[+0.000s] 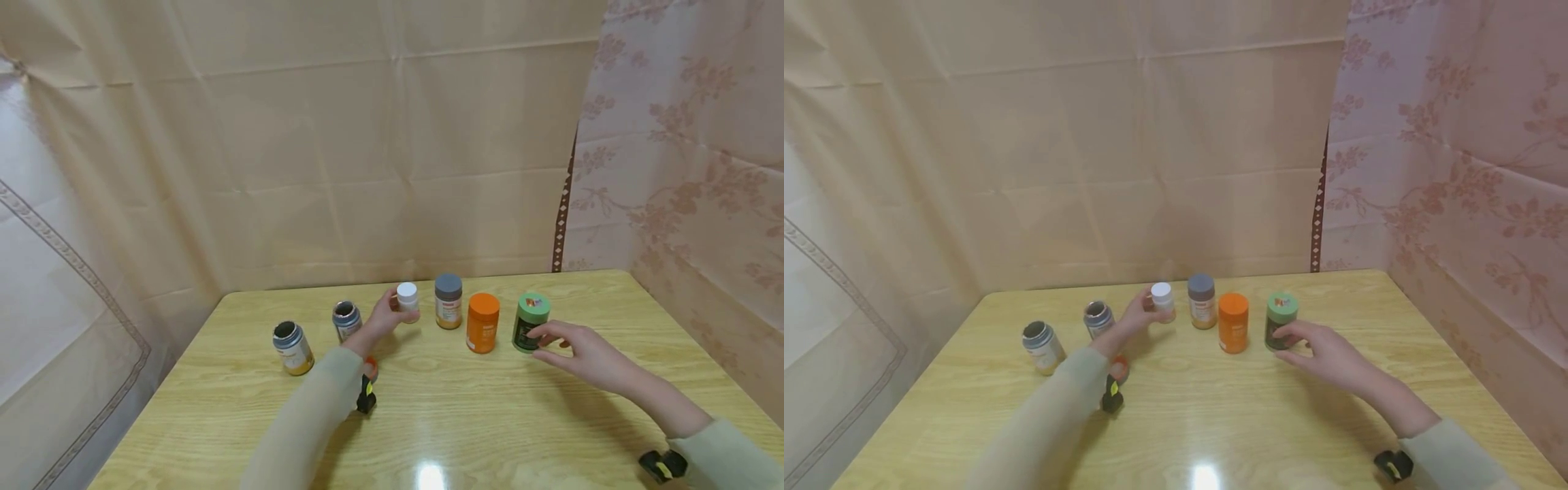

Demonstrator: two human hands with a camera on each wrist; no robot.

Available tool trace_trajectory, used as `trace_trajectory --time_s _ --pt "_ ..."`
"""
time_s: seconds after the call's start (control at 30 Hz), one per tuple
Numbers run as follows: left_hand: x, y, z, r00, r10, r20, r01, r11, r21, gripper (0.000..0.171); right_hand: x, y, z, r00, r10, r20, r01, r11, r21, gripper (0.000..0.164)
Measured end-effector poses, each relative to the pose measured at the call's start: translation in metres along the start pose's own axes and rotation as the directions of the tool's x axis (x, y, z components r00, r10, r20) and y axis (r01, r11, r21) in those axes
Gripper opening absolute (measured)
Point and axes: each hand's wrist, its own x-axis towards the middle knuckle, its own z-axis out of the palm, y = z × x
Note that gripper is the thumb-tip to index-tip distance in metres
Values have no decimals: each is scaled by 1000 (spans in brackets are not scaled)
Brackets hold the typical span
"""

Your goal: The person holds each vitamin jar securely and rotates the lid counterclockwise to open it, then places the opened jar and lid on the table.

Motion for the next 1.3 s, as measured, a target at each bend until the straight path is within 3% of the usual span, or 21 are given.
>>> trace_trajectory --time_s 0.37,0.77,1.07,1.3 --pt "3 -4 3 998 -29 -64 29 1000 -10 55 -10 10 -6 999 29 -28 -30 999 -33 28" --pt "2 -4 1 1000 17 -24 -18 999 -45 50 -13 13 -15 999 18 -40 -21 998 -55 29" --pt "-16 10 -4 993 109 47 -106 992 -74 52 2 0 -18 994 -91 -68 86 994 -75 30" --pt "-33 16 -14 985 150 86 -143 986 -84 49 15 -10 -22 993 -105 -56 102 993 -66 31"
